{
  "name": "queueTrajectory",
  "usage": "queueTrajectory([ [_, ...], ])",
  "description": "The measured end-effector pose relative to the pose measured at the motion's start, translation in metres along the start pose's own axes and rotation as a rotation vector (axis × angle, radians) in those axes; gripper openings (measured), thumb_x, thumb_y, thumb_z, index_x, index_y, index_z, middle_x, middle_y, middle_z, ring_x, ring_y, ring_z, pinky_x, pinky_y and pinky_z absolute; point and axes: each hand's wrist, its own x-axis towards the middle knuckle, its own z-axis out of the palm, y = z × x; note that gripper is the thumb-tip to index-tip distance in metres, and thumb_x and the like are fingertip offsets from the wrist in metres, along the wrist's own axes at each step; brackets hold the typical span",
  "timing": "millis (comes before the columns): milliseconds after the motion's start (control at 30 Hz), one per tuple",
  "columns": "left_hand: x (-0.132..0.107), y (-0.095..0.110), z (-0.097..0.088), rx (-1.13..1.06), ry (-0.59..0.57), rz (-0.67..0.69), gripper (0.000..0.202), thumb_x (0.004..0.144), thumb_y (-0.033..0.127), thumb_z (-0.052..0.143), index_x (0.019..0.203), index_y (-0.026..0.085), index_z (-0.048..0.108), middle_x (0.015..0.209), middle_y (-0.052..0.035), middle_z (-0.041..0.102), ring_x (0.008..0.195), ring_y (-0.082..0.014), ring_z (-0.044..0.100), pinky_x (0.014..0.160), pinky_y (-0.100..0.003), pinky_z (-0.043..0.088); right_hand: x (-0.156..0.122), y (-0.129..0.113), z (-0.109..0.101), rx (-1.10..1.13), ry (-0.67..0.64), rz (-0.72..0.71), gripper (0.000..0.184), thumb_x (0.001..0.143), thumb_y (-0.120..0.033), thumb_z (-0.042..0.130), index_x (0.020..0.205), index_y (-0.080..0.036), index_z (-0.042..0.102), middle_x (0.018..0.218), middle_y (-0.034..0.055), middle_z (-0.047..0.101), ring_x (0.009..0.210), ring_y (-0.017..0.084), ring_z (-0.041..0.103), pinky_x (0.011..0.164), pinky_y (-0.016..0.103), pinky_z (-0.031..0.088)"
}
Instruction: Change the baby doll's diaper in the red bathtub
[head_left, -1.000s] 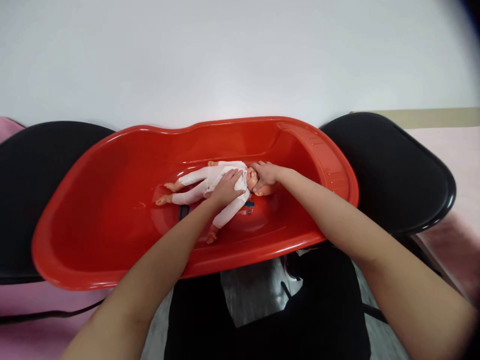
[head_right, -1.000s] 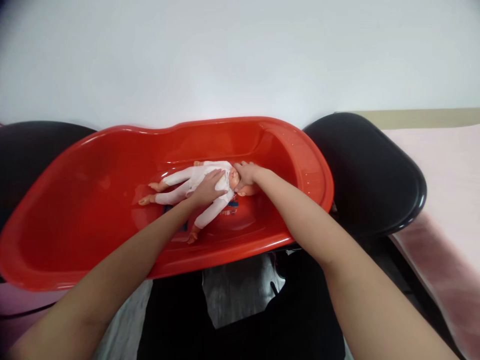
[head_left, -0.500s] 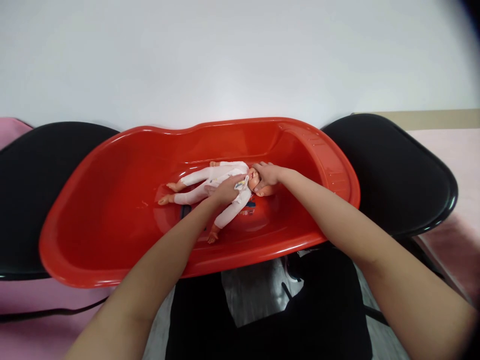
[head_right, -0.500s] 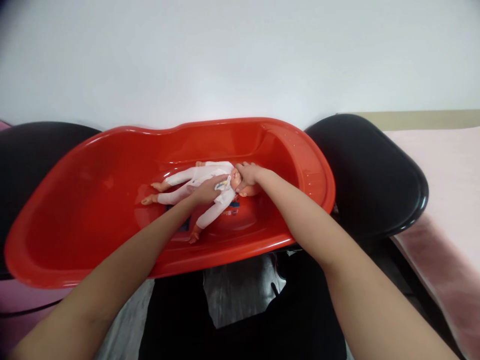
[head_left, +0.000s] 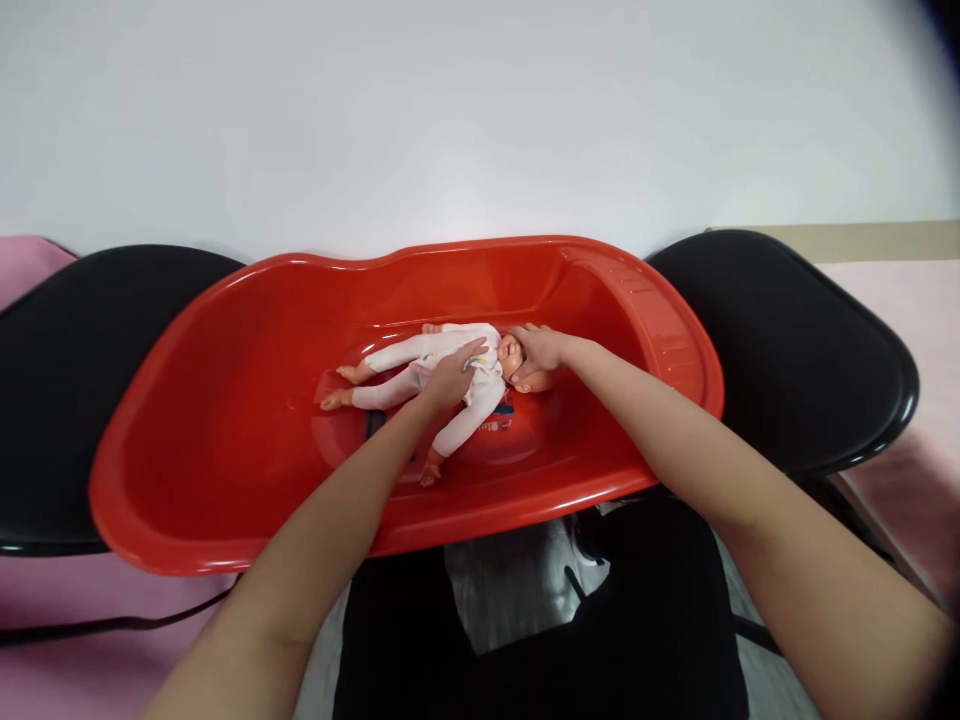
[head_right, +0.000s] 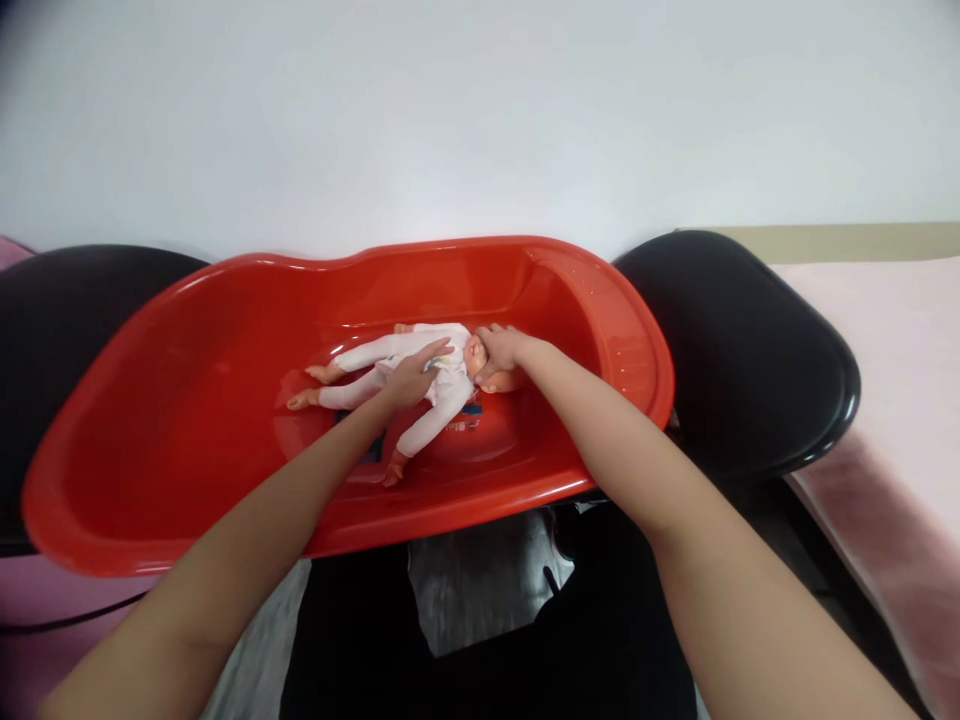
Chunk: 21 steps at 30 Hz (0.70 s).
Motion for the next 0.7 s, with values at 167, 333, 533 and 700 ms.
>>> queueTrajectory([
  [167,0.001,-0.001,0.003,-0.084,0.169,-0.081,0.050,0.103,0.015,0.045,0.152,0.009,0.051,0.159,-0.0103,0.055,0.148,-0.0215,0.048,0.128,-0.035,0.029,-0.005,-0.004,-0.004,0.012,-0.001,0.002,0.097,0.069,-0.055,0.089,0.151,-0.024,0.047,0.145,0.0167,0.054,0.131,0.041,0.054,0.108,0.051,0.048],
  [333,-0.001,0.007,0.004,-0.136,0.124,-0.081,0.051,0.105,0.019,0.045,0.154,0.007,0.046,0.160,-0.0126,0.053,0.146,-0.0216,0.048,0.127,-0.034,0.031,-0.003,-0.002,-0.002,0.013,0.004,-0.022,0.101,0.068,-0.056,0.089,0.153,-0.025,0.046,0.146,0.0158,0.053,0.134,0.041,0.053,0.109,0.051,0.046],
  [533,-0.003,0.018,0.003,-0.085,-0.064,-0.114,0.055,0.105,0.023,0.048,0.159,0.012,0.046,0.164,-0.0101,0.050,0.151,-0.0277,0.044,0.130,-0.043,0.026,-0.003,-0.005,-0.003,-0.011,0.004,-0.033,0.098,0.071,-0.053,0.090,0.154,-0.023,0.047,0.151,0.0168,0.052,0.139,0.041,0.050,0.113,0.051,0.044],
  [700,0.002,0.021,0.000,-0.087,-0.110,-0.090,0.056,0.101,0.014,0.049,0.156,0.006,0.048,0.161,-0.0121,0.052,0.148,-0.0238,0.049,0.128,-0.037,0.030,0.001,0.000,0.000,-0.008,-0.002,-0.034,0.103,0.070,-0.057,0.089,0.157,-0.025,0.043,0.152,0.0169,0.050,0.137,0.042,0.051,0.112,0.053,0.045],
])
